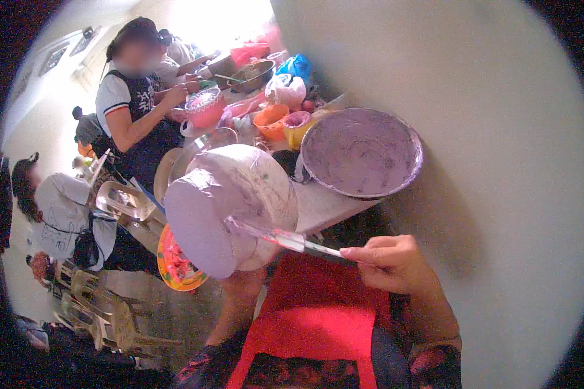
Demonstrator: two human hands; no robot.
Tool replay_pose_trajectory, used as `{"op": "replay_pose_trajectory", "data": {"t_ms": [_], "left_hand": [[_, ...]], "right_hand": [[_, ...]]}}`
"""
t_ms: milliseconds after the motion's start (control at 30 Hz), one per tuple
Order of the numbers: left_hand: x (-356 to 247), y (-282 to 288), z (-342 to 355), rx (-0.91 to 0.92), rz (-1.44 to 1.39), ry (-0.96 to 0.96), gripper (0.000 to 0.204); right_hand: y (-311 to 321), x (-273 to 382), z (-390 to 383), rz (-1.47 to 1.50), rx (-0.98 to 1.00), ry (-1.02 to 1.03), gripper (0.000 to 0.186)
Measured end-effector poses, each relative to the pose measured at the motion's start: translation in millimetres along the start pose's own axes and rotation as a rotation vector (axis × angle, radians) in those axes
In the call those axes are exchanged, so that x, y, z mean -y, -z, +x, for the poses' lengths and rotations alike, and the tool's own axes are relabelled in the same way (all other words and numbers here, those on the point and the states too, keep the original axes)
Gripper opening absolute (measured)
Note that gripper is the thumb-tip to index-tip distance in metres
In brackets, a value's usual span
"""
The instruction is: The person holds a round cake in their left hand and uses a spatula in their right hand to spread purple frosting onto the top surface. They repeatedly scoop frosting from a nearby bowl and smooth it over the cake while standing at a work table.
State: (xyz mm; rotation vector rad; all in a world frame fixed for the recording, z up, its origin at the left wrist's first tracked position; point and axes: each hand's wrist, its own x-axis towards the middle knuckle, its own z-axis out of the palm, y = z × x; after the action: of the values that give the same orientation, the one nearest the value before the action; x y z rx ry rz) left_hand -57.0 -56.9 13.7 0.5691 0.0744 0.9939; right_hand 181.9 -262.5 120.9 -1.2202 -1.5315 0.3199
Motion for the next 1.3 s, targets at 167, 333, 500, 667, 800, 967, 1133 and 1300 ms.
{"op": "replay_pose_trajectory", "data": {"t_ms": [167, 333, 500, 667, 800, 967, 1133, 1300], "left_hand": [[-1, 7, 0, -0.026, -0.056, -0.026, 0.057], [1, 19, -2, 0.065, 0.018, -0.05, 0.059], [2, 10, -5, 0.015, 0.017, -0.04, 0.065], [2, 24, -7, -0.003, 0.353, -0.108, 0.066], [3, 5, -3, 0.017, 0.036, -0.061, 0.063], [0, -3, -1, -0.029, -0.081, -0.049, 0.059], [1, 8, -6, -0.012, 0.091, -0.099, 0.063], [-2, 9, -9, 0.046, 0.041, -0.012, 0.07]], "right_hand": [[9, -4, -9, 0.039, 0.0, -0.028, 0.034], [12, -3, 8, -0.001, -0.072, -0.01, 0.031], [12, -1, 18, -0.038, -0.048, 0.002, 0.034], [12, 0, 21, -0.094, -0.054, 0.062, 0.037], [9, 3, 14, -0.138, -0.022, 0.082, 0.037], [16, -3, -1, -0.138, -0.056, 0.097, 0.037], [20, -1, 6, -0.058, -0.135, 0.06, 0.037], [22, 3, 21, -0.059, -0.08, 0.064, 0.037]]}}
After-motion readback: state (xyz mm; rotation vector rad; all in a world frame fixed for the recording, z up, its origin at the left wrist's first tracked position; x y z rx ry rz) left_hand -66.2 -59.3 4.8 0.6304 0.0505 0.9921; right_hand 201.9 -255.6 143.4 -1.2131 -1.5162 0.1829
